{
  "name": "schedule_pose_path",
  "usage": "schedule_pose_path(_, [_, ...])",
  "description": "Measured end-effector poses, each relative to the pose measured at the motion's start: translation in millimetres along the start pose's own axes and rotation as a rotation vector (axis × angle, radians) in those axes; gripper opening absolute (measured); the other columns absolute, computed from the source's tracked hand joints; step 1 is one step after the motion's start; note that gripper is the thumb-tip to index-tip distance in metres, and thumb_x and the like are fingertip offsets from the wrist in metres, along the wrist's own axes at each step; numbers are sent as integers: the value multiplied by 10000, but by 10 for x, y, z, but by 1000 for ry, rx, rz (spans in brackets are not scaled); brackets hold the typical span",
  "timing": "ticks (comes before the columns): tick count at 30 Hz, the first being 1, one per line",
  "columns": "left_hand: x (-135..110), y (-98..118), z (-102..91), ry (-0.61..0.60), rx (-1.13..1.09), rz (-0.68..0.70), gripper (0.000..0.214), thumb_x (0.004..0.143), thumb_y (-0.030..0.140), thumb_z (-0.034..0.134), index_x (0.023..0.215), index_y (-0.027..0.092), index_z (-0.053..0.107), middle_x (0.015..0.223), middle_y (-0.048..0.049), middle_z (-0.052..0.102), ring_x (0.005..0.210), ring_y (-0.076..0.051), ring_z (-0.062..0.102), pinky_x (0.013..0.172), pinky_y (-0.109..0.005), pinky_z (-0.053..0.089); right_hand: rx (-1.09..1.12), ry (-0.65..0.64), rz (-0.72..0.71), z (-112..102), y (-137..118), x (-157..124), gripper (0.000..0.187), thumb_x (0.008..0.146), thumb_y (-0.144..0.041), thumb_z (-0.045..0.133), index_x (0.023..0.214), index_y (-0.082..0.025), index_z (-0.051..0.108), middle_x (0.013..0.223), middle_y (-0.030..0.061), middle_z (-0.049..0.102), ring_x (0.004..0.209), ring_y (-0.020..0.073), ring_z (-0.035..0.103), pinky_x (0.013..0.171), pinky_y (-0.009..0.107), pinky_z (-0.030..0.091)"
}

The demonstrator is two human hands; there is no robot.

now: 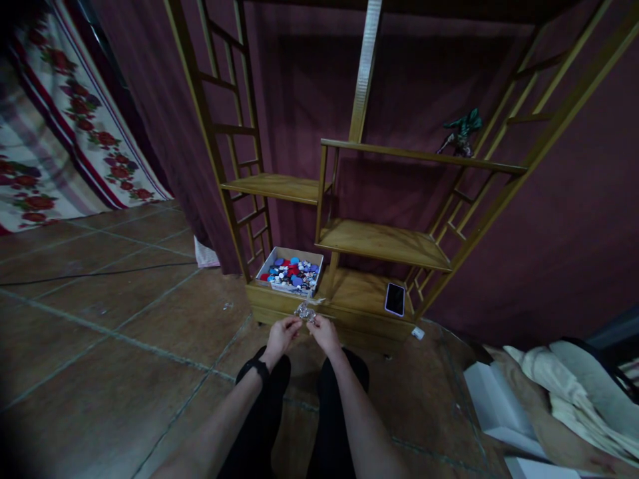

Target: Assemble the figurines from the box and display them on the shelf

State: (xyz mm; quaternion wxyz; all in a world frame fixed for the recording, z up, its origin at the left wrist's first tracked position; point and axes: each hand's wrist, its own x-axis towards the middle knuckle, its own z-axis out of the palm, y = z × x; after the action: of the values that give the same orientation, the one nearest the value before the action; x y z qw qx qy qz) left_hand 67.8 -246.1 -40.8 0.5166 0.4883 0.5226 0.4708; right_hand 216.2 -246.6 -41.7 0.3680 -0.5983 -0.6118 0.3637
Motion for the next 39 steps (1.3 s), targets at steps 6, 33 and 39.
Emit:
schedule_pose_path(6, [-3, 11, 16, -28, 14, -8, 268, 618, 359, 655, 776, 144, 675, 635, -22, 634, 464, -92, 512, 468, -203, 405, -77, 39, 27, -21, -5, 9, 182, 751, -339, 521, 747, -201, 640, 554, -19, 620, 549, 123, 572, 526, 194, 379])
schedule_pose_path(33, [-41, 56, 12, -74, -24, 3, 271, 619, 369, 657, 757, 136, 670, 603, -17, 629, 440, -88, 507, 455, -205, 393, 120, -57, 57, 26, -19, -18, 152, 677, -315, 589, 691, -176, 649, 539, -8, 610, 500, 131, 550, 518, 233, 413])
schedule_pose_path(39, [-18, 34, 18, -74, -66, 15, 304, 591, 390, 680, 742, 127, 662, 580, -12, 617, 425, -81, 485, 448, -205, 381, 128, -70, 38, 29, -36, -18, 149, 688, -304, 583, 652, -170, 637, 577, 2, 619, 549, 139, 561, 550, 242, 425])
